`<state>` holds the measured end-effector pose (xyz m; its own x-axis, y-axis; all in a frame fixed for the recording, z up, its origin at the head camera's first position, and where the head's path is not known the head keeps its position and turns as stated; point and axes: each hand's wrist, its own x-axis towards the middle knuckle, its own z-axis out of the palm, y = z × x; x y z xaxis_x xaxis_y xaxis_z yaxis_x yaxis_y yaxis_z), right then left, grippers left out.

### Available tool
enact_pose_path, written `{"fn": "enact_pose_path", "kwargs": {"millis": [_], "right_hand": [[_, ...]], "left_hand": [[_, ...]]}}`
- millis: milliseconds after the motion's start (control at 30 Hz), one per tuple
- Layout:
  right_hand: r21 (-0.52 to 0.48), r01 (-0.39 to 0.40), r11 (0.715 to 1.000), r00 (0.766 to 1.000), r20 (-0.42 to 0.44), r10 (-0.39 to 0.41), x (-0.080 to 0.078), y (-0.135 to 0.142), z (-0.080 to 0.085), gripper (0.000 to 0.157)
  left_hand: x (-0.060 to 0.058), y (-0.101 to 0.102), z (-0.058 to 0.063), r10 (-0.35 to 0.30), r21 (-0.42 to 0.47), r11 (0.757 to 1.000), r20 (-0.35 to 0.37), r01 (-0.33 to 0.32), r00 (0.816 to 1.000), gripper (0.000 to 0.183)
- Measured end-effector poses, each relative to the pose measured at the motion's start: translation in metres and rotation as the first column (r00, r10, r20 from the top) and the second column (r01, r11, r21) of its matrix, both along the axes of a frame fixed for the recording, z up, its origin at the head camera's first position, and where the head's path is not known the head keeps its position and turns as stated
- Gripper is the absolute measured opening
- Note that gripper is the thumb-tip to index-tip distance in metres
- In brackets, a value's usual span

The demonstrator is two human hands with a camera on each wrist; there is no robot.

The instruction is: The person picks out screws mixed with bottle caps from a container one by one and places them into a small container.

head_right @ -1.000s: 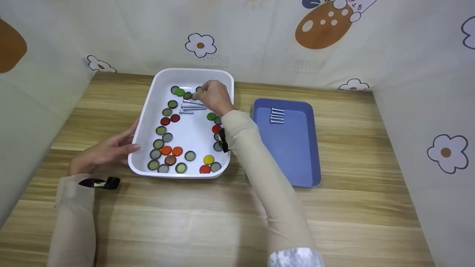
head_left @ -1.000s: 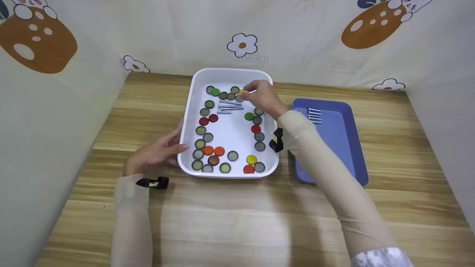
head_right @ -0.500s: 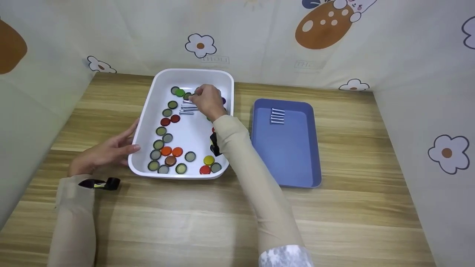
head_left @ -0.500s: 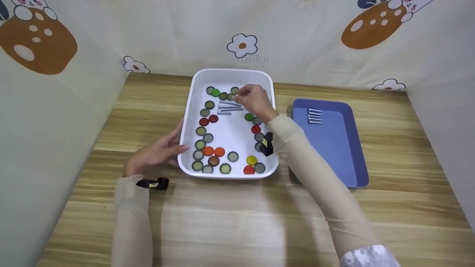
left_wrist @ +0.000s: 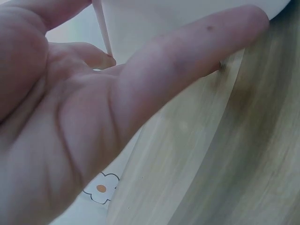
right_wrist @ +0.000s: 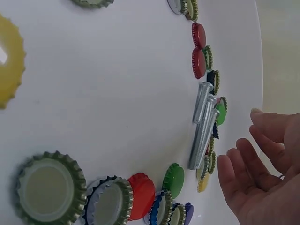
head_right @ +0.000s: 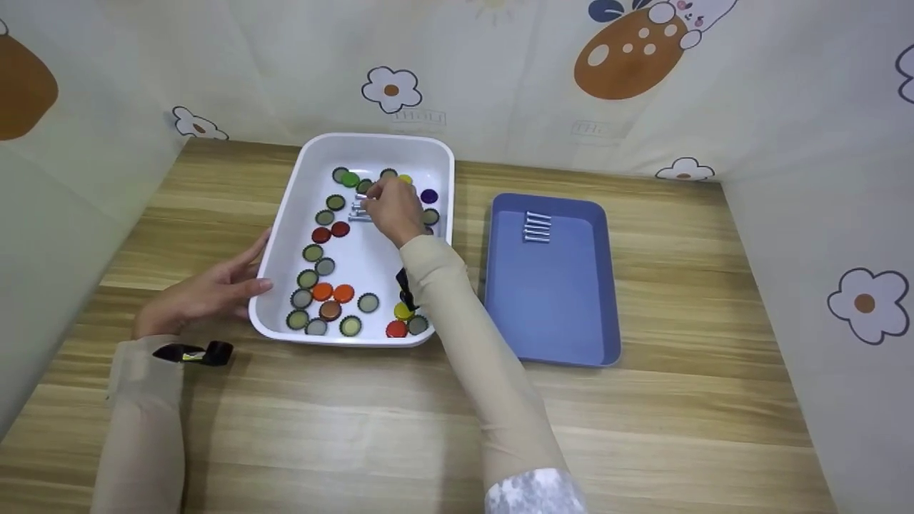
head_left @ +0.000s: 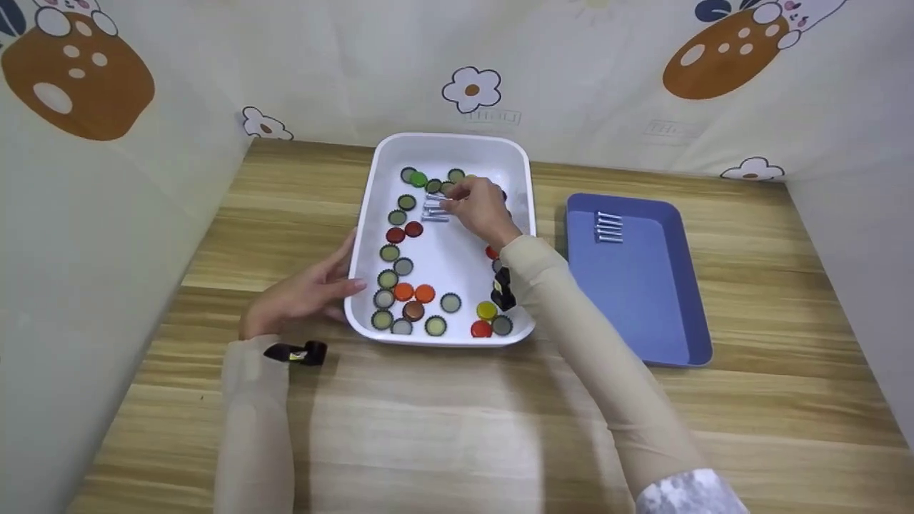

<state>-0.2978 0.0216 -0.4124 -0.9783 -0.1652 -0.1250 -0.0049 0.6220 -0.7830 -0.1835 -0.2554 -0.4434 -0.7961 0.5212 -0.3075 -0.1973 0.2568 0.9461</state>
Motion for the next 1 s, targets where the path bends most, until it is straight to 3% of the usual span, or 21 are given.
{"fn": "enact_pose_path", "kwargs": {"millis": [267,533,1000], "right_hand": [[0.096,-0.034,0.995,0.998,-0.045,0.039,0.000,-0.007,-0.012,0.027],[0.156,-0.072,0.985,0.988,-0.121,0.092,0.002,-0.013,-0.026,0.021],[0.175,-0.092,0.980,0.989,-0.095,0.110,0.001,-0.013,-0.032,0.020]], "left_hand": [[0.002,-0.001,-0.002,0.005,-0.002,1.000,0.007,-0.005,1.000,0.087],[0.003,-0.002,-0.002,0.014,0.014,1.000,0.035,-0.014,0.999,0.088],[0.001,0.000,0.001,0.009,-0.016,1.000,0.006,-0.009,1.000,0.087]]}}
